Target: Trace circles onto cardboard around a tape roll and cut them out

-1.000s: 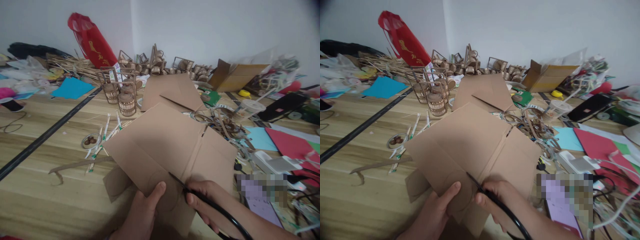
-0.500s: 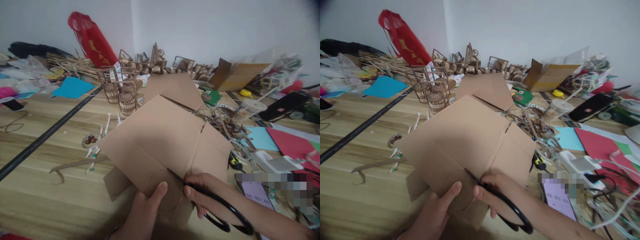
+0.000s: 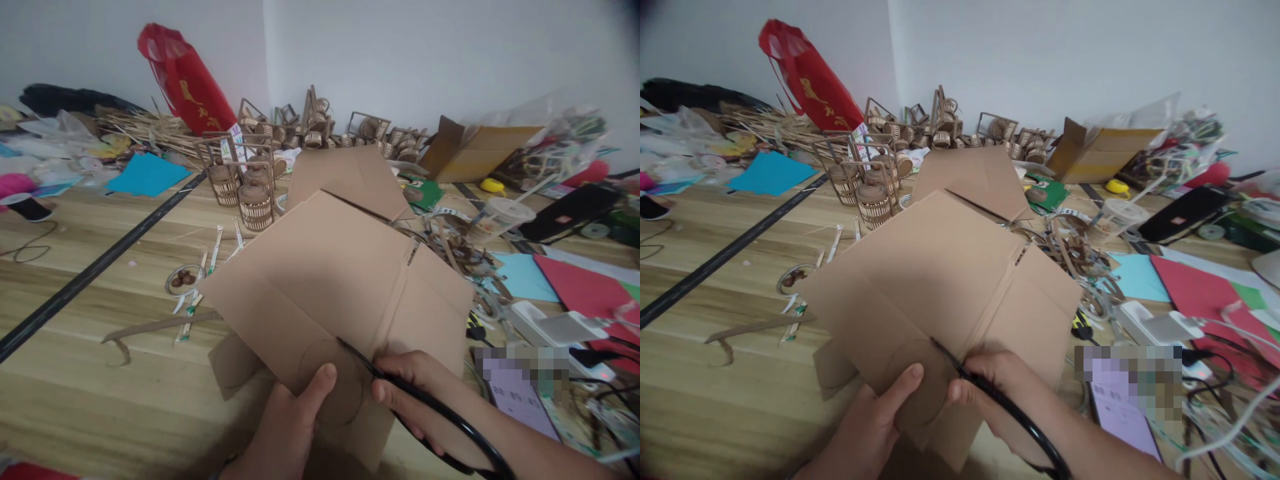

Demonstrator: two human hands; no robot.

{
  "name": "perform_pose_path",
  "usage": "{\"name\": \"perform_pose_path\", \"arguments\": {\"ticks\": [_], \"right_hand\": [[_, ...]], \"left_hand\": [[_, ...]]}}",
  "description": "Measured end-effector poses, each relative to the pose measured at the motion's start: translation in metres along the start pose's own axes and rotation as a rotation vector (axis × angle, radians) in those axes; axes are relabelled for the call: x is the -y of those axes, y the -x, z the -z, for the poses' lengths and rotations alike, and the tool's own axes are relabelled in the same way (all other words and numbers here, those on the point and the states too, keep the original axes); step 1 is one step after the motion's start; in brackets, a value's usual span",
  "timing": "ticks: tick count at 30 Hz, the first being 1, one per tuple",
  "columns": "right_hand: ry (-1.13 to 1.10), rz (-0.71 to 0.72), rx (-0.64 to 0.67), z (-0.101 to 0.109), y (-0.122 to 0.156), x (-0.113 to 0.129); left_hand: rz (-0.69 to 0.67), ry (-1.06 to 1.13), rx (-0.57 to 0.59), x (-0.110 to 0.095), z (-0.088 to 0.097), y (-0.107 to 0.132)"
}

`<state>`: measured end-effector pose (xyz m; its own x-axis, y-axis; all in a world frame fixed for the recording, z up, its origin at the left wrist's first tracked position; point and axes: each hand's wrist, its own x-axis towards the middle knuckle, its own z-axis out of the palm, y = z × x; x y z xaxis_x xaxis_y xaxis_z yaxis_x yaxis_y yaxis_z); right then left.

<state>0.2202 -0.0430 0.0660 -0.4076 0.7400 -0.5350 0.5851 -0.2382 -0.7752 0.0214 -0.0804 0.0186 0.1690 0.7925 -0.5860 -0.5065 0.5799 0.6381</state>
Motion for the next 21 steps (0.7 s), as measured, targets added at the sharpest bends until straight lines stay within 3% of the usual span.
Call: {"name": "perform_pose_path", "arguments": {"ticks": [7,15,21], "right_hand": [[0.005,0.085,0.012,-0.004,0.007,0.001],[-0.007,0.077,0.098,0.006,0.016,0.010],[0.005,0.069,0.077,0.012,0.015,0.020]], "left_hand": [[0.012,-0.025,-0.161,-0.016,-0.010,0.006],[-0.106,-0.184,-0.211,-0.022,-0.008,0.007],[-0.132,-0.280,-0.264,-0.023,-0.007,0.011]]}}
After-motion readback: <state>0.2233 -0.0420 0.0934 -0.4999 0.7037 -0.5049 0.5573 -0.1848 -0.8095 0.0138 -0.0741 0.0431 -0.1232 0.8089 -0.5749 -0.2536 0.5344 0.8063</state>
